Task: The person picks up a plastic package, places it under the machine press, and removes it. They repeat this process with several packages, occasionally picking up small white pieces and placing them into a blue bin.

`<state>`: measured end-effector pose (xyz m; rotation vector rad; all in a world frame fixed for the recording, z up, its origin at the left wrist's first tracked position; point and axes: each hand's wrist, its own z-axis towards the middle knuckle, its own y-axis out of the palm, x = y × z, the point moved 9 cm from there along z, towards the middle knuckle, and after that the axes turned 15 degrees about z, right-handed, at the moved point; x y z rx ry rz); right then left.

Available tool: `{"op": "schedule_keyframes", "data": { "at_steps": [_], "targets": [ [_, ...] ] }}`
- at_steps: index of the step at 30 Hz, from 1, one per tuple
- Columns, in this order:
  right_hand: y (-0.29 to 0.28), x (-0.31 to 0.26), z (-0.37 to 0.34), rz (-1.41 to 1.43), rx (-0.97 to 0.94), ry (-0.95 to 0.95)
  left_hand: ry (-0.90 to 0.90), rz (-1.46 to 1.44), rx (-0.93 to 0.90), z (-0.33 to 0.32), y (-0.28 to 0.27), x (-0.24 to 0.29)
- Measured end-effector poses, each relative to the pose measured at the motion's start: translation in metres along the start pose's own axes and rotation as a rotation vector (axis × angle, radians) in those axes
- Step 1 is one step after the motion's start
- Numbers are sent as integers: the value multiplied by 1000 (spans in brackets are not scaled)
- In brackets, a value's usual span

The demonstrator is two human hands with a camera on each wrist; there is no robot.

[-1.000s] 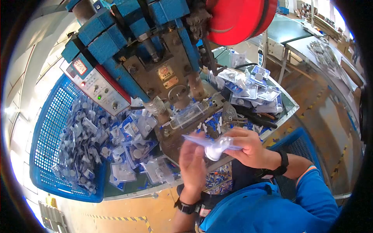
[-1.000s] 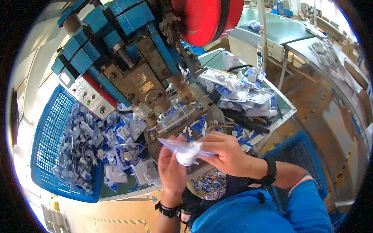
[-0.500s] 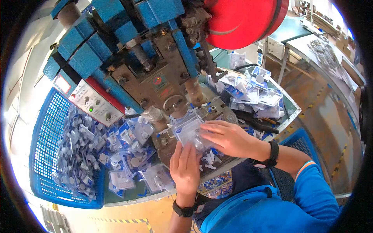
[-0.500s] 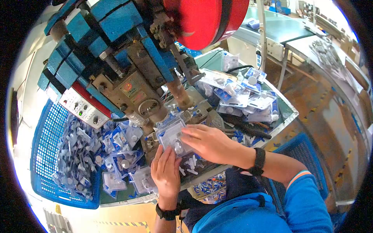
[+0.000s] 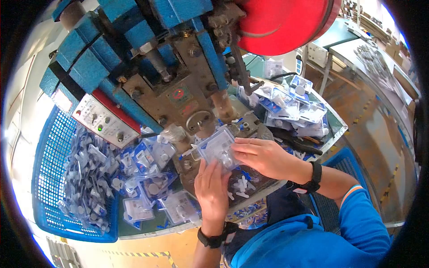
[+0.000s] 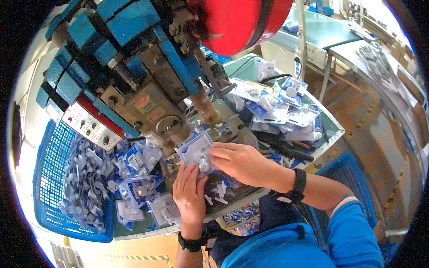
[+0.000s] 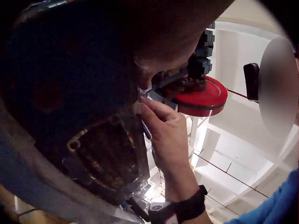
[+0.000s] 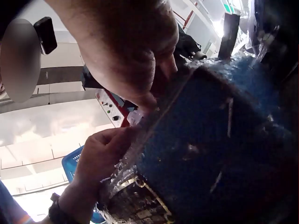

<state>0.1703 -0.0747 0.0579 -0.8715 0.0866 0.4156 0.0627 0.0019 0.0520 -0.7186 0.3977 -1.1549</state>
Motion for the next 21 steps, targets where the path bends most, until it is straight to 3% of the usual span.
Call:
{"op": "schedule_keyframes", "data": {
  "at_steps": [21],
  "targets": [
    [0,0,3,11,9,20,26,-58,-45,7,1,-6]
  ]
}}
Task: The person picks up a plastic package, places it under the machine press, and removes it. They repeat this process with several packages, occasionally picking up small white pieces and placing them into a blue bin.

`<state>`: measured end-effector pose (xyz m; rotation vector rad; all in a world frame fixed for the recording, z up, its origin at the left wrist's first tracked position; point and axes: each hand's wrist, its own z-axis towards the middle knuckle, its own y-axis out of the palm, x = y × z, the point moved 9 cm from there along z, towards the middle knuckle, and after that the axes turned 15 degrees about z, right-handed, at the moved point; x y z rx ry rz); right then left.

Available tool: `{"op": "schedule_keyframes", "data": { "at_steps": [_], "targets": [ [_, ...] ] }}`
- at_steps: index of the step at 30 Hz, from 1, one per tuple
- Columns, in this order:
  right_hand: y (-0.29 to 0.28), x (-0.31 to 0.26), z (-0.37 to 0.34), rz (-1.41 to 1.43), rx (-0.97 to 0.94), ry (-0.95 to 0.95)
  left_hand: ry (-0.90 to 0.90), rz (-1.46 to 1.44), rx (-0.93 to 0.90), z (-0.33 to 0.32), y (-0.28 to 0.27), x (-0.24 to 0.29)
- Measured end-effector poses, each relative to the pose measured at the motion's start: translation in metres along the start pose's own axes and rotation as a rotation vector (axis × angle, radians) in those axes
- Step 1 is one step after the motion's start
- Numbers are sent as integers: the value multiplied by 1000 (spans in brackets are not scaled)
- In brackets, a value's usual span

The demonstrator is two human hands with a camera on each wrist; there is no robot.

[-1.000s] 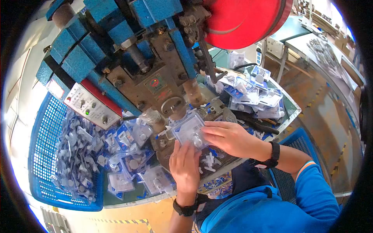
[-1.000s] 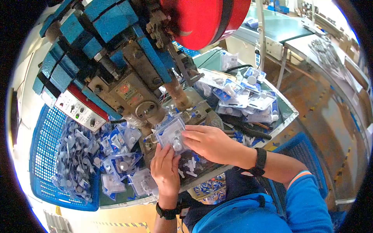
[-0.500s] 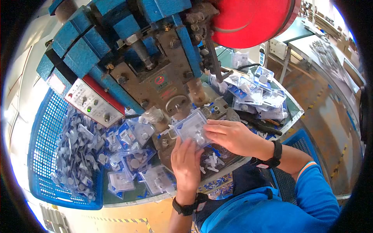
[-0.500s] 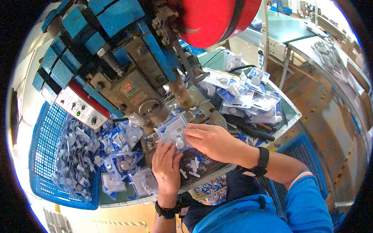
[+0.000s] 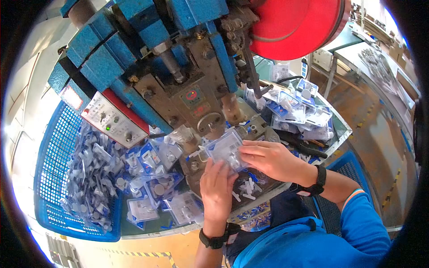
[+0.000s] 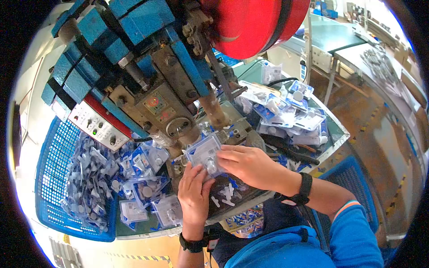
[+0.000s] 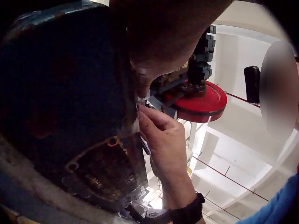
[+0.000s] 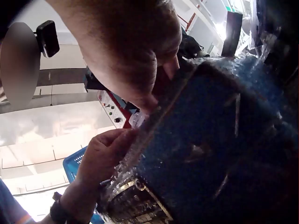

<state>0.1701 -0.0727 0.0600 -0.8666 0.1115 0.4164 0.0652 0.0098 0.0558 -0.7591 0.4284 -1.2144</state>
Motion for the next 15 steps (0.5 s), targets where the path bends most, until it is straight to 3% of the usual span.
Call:
{"op": "schedule_keyframes", "data": {
  "at_steps": [15],
  "targets": [
    [1,-1,0,1,-35,20,56,36,-2,0,-1,3]
  ]
}}
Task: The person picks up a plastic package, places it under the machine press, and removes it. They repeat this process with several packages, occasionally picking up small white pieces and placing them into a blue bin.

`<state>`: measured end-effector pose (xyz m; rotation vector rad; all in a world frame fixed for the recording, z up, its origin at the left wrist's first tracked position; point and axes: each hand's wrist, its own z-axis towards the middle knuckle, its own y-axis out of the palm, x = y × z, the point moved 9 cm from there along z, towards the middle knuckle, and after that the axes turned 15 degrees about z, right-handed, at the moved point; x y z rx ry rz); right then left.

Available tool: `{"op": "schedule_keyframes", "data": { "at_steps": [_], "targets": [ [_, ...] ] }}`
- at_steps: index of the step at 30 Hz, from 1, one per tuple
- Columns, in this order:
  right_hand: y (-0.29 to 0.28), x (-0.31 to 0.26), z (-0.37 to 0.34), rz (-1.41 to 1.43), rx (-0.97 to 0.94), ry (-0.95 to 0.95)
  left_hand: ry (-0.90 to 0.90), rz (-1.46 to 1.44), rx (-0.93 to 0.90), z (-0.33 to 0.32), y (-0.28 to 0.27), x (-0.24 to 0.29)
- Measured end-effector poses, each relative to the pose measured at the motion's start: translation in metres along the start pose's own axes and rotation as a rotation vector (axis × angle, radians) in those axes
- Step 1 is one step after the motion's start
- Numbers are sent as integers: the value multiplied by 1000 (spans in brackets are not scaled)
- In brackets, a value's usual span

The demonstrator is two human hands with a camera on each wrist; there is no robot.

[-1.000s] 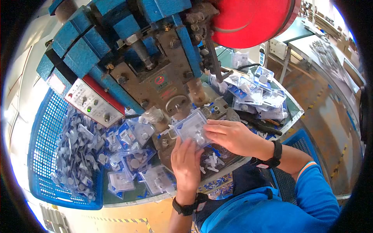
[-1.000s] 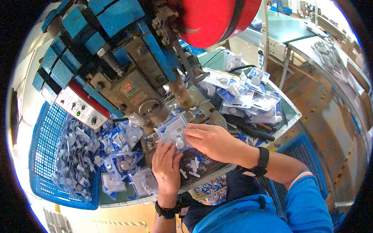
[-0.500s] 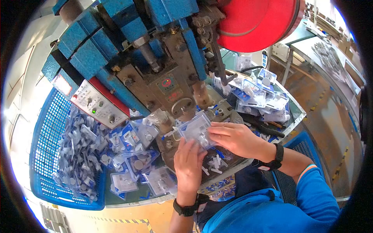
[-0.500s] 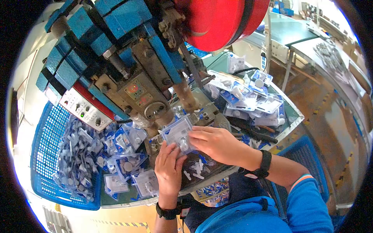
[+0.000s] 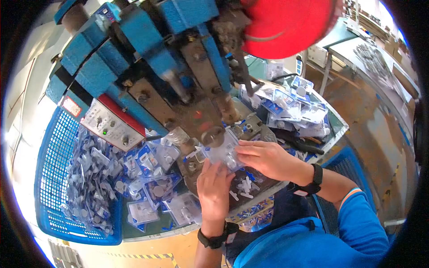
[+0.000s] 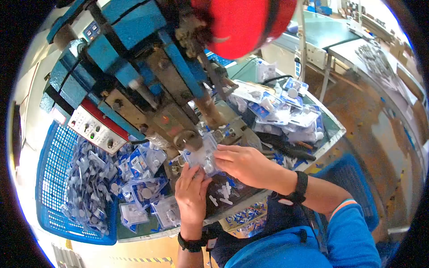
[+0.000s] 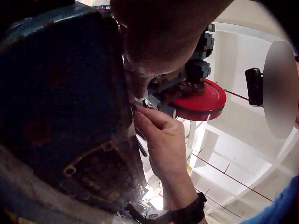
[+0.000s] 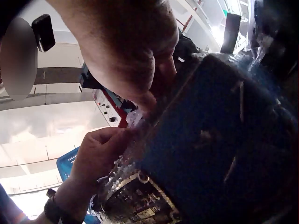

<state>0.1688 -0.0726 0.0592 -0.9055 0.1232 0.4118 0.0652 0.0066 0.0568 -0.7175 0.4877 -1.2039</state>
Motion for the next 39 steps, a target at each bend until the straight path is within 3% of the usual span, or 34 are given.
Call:
{"op": "schedule_keyframes", "data": {
  "at_steps": [12,21,25,26,28,31,34,36,38,39],
  "targets": [
    [1,3,-5,23,67,-24,-31,41,68,0,-6,8],
    [-8,0,-11,66,307,-65,46,119,231,4,-8,17],
    [-16,15,-12,135,375,23,97,180,187,13,-2,35],
    [-18,17,-13,131,360,28,84,223,49,12,10,46],
    [-23,20,-17,118,328,43,33,197,118,14,10,47],
    [-28,-24,-20,97,333,-76,-11,72,288,-11,-23,44],
    [-26,-88,-23,-4,255,-180,-153,-120,204,-45,-40,25],
    [-2,-105,-26,91,193,-201,-267,-251,94,-59,-39,27],
    [8,-122,-18,233,118,-168,-366,-446,212,-80,-25,18],
    [4,-127,-14,190,84,-256,-448,-639,248,-86,-24,12]
  ]
}}
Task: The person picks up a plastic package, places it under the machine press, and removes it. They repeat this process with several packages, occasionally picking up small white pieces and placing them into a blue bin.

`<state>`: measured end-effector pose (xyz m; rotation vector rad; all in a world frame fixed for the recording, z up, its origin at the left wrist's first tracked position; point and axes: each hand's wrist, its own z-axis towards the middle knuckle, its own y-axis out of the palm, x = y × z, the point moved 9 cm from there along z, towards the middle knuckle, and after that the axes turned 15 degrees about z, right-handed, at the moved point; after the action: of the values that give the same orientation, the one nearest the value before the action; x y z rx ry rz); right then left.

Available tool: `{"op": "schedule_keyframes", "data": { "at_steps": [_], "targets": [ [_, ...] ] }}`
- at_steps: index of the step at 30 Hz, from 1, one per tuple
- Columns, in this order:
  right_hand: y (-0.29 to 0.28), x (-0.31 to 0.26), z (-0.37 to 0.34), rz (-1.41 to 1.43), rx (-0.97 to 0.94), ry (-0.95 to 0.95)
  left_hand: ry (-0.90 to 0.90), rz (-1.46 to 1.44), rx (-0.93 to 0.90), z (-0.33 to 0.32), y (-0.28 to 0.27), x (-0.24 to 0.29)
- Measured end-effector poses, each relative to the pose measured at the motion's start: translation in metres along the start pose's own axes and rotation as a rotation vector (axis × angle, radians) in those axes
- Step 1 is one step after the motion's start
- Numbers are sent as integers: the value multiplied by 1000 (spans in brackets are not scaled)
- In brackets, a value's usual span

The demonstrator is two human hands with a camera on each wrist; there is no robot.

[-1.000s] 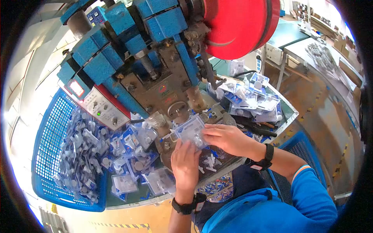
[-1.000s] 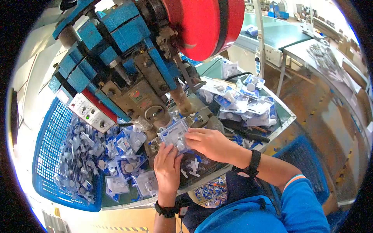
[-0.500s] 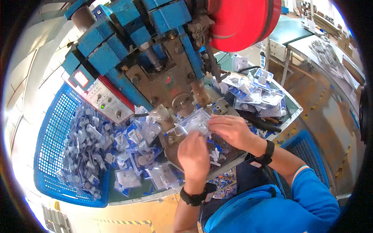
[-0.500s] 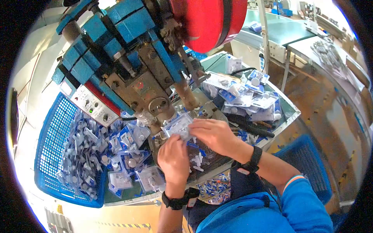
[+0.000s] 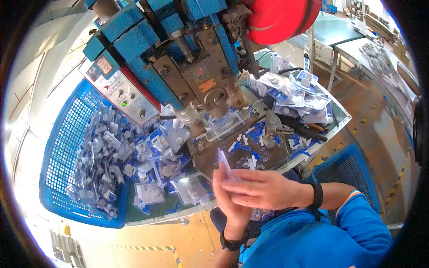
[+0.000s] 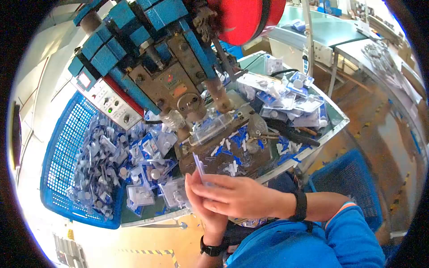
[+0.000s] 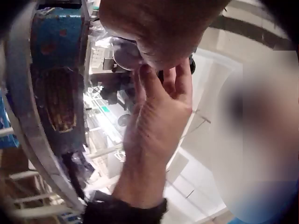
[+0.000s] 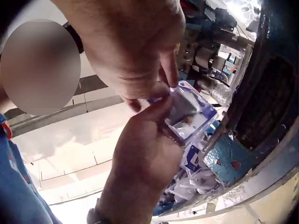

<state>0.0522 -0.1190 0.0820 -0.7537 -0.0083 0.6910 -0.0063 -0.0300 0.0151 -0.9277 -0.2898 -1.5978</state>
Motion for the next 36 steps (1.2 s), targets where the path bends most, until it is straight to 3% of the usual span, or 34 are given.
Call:
{"op": "schedule_keyframes", "data": {
  "at_steps": [5,7,10,12,13,15,19,22,25,29,36],
  "targets": [
    [-36,43,-26,341,393,394,-517,-805,-40,-21,2,-19],
    [-32,54,-31,440,423,510,-565,-840,-28,-28,2,-17],
    [-32,51,-27,203,427,401,-557,-892,23,-33,5,-16],
    [-22,65,-31,497,414,558,-520,-932,24,-38,5,-19],
    [-13,71,-34,649,403,637,-517,-939,-75,-39,8,-19],
    [-24,60,-24,582,383,471,-513,-949,-271,-38,7,-21],
    [-23,47,-13,442,247,291,-647,-894,-438,-31,1,-27],
    [-32,32,-6,163,267,166,-629,-719,-311,-29,-2,-38],
    [-41,22,-7,-50,311,289,-510,-594,-162,-29,-1,-28],
    [-23,35,-13,252,372,301,-471,-613,-89,-30,0,-19],
    [-12,24,-3,101,205,168,-482,-566,-100,-19,-11,-26]
  ]
}}
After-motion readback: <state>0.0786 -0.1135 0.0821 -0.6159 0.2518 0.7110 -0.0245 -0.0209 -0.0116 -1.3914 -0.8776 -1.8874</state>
